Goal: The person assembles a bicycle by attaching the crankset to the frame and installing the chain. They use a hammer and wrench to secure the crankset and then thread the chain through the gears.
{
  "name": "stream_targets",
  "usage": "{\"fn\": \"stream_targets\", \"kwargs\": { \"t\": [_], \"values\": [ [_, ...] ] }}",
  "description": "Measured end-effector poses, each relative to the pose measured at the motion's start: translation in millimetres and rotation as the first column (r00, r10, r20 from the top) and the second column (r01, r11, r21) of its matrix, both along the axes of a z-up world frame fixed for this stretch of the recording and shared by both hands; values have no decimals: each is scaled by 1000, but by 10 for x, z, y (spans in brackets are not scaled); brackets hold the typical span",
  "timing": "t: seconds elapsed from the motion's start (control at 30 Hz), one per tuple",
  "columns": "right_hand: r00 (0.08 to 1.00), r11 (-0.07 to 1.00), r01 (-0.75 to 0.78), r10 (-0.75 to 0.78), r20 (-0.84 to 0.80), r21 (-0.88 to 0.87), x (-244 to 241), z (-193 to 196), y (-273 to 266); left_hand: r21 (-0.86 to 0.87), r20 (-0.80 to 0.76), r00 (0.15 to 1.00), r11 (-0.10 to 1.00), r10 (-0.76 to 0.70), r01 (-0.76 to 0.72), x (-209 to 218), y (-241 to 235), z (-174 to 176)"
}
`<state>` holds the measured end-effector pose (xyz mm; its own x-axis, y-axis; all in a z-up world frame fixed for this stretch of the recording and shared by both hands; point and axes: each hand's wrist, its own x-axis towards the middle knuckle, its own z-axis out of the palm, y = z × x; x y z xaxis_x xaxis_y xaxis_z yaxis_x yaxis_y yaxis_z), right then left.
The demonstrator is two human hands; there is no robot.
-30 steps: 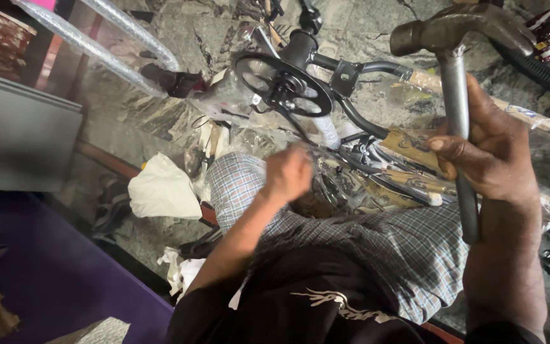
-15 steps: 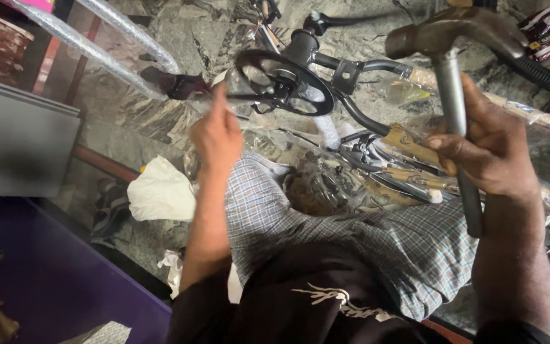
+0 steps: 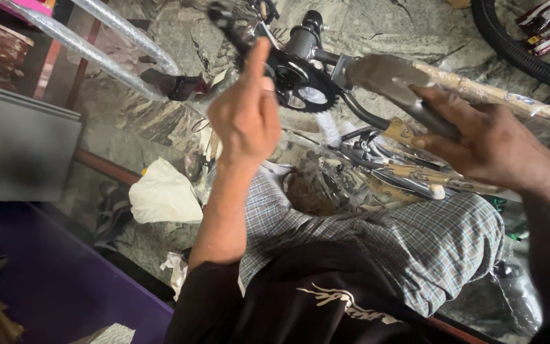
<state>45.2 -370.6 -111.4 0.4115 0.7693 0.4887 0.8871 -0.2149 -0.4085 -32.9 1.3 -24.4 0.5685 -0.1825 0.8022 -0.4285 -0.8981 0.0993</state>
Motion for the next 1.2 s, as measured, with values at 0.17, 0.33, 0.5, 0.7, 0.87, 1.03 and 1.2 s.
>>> {"fn": "stream_targets", "kwargs": {
  "t": [0.17,0.33,0.5,0.7,0.87,1.03,1.2],
  "values": [
    [994,987,-107,106,-20,-121,246,46,102,100,-43,973,970,227,-222,-197,242,227],
    [998,974,-14,0,-63,-225,325,178,110,137,59,992,983,114,-121,-209,228,328],
    [987,988,35,-11,159,-150,329,-17,214,148,85,991,982,102,-114,-151,284,467],
    [940,999,37,-34,339,-2,291,-356,307,87,5,964,961,265,-264,-172,643,115],
    [907,999,25,-11,422,-29,263,-273,324,33,-169,905,920,390,-390,-229,914,-670],
    [991,995,15,-28,131,100,205,-180,388,-65,-467,863,965,196,-254,-456,124,-1556],
    [991,994,98,-95,-91,38,170,-218,354,-127,-333,926,982,-177,142,-402,-521,-1258]
  ]
}}
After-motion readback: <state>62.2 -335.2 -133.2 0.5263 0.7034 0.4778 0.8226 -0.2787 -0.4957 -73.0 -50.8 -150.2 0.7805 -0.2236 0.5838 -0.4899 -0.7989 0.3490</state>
